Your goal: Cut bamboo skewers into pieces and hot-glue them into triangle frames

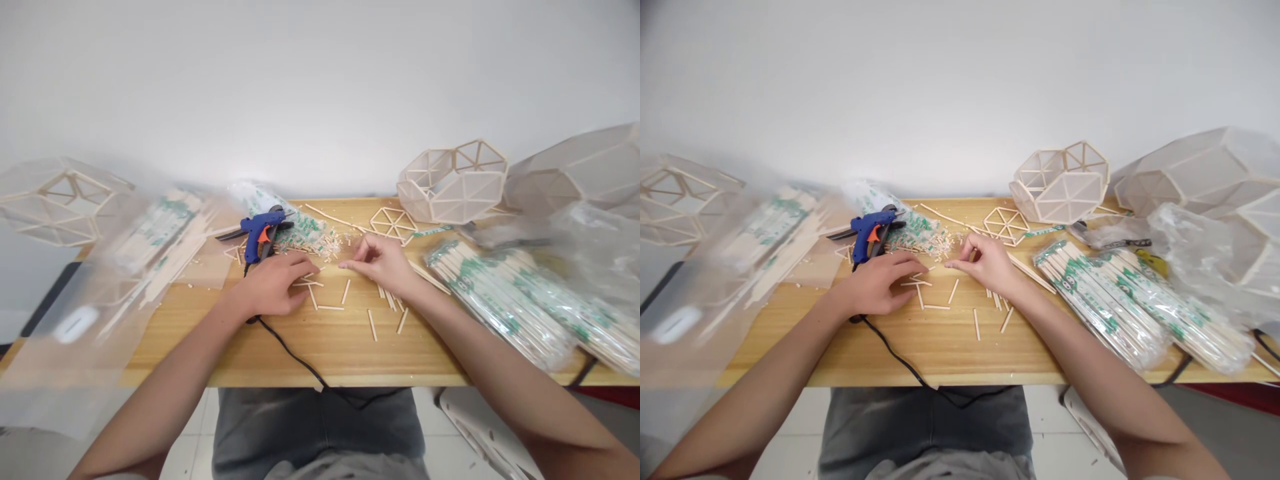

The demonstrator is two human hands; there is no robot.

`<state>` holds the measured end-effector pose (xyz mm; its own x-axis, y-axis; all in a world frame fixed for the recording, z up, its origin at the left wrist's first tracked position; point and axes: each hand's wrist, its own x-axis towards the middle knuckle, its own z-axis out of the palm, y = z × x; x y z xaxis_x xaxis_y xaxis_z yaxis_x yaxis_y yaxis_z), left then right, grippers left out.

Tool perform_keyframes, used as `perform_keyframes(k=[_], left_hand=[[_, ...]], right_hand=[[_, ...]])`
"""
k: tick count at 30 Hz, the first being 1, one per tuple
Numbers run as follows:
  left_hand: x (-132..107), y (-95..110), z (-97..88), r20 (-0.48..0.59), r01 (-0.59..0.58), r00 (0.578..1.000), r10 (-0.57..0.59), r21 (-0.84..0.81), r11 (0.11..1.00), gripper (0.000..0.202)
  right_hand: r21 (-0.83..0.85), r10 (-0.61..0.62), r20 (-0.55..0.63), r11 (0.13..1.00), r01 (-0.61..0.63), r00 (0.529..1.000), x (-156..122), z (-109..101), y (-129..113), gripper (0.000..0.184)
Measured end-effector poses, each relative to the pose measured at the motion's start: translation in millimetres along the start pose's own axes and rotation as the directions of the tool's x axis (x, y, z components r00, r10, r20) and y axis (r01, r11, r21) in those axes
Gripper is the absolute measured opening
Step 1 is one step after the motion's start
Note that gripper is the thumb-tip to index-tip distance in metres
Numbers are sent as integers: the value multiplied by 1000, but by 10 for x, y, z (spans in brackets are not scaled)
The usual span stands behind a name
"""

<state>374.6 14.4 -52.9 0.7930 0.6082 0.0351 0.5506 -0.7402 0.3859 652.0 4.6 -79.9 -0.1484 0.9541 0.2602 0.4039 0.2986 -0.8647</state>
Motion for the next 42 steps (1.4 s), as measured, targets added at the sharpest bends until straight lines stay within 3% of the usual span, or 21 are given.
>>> perform_keyframes(k=[16,30,42], left_hand=[[45,-60,101,-75,43,996,-43,2,999,21],[45,-6,-19,82,125,990,-117,-88,988,22],[15,49,-10,65,76,995,-79,41,996,14]], right_hand=[[-269,-201,137,935,232,970,-14,-12,5,43],[-325,-170,163,921,215,972,-29,6,-51,32],[-283,-178,135,936,210,975,-25,41,-15,19]])
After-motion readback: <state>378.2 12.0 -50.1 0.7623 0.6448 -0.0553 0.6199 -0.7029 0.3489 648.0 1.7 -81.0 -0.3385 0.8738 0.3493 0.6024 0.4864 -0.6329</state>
